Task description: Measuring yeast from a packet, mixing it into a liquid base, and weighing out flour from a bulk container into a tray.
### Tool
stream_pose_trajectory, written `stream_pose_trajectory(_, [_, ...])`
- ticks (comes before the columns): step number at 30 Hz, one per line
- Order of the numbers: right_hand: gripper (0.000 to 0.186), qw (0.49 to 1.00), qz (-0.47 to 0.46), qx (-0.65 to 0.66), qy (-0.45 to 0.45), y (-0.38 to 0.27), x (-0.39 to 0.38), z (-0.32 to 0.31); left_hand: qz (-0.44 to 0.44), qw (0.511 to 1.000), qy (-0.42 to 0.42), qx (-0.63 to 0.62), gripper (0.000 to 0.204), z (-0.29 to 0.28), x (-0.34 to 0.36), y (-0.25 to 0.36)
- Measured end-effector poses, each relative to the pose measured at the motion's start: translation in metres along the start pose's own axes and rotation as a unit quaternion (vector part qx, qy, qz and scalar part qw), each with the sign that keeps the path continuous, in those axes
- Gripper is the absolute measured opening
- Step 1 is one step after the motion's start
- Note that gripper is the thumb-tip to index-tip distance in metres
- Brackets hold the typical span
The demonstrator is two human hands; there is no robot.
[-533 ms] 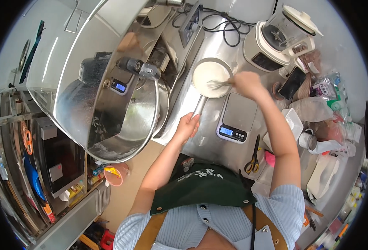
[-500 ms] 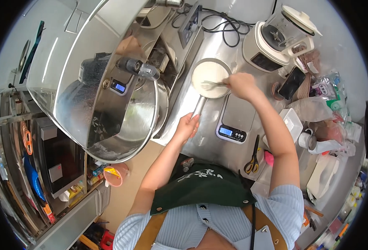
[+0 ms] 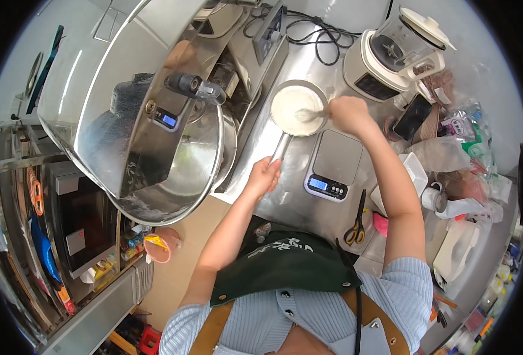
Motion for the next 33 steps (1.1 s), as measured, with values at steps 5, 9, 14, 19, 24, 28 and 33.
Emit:
stream_pose_trajectory(5, [0.018,0.998,0.042,0.005,0.051,0.020,0.019,0.019,0.007,1.000,-0.018,-0.004,0.017,0.007,0.005,0.002])
stream_pose_trajectory(9, [0.018,0.999,-0.010,-0.006,-0.041,0.002,-0.003,0.008,0.007,1.000,-0.008,-0.015,0.017,0.001,0.002,0.000])
stream_pose_trajectory(14, [0.023,0.994,0.078,0.063,0.035,0.030,0.013,0.014,-0.001,1.000,-0.009,-0.002,0.017,0.004,0.003,0.001])
stream_pose_trajectory(19, [0.026,0.998,-0.030,0.031,-0.042,-0.006,-0.005,0.022,0.000,1.000,-0.012,-0.004,0.018,0.003,0.003,-0.001])
stream_pose_trajectory(24, [0.031,0.997,0.043,0.068,-0.005,0.021,0.001,0.009,0.000,1.000,-0.012,-0.012,0.020,0.000,0.003,0.000])
stream_pose_trajectory(28, [0.031,0.997,-0.003,0.077,-0.006,0.001,0.000,0.026,-0.003,1.000,-0.015,-0.007,0.021,0.005,0.005,-0.003])
stream_pose_trajectory(33, [0.024,0.992,0.050,0.106,-0.040,0.029,0.005,0.026,0.005,1.000,-0.005,0.010,0.021,0.000,0.002,0.000])
Point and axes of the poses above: each hand's wrist, its own x-axis towards the middle knuckle, its own z-axis out of the palm, y = z × x, the point moved 9 cm from there along x, towards the middle knuckle, and after that the axes turned 3 degrees about -x, right-handed, at the moved point
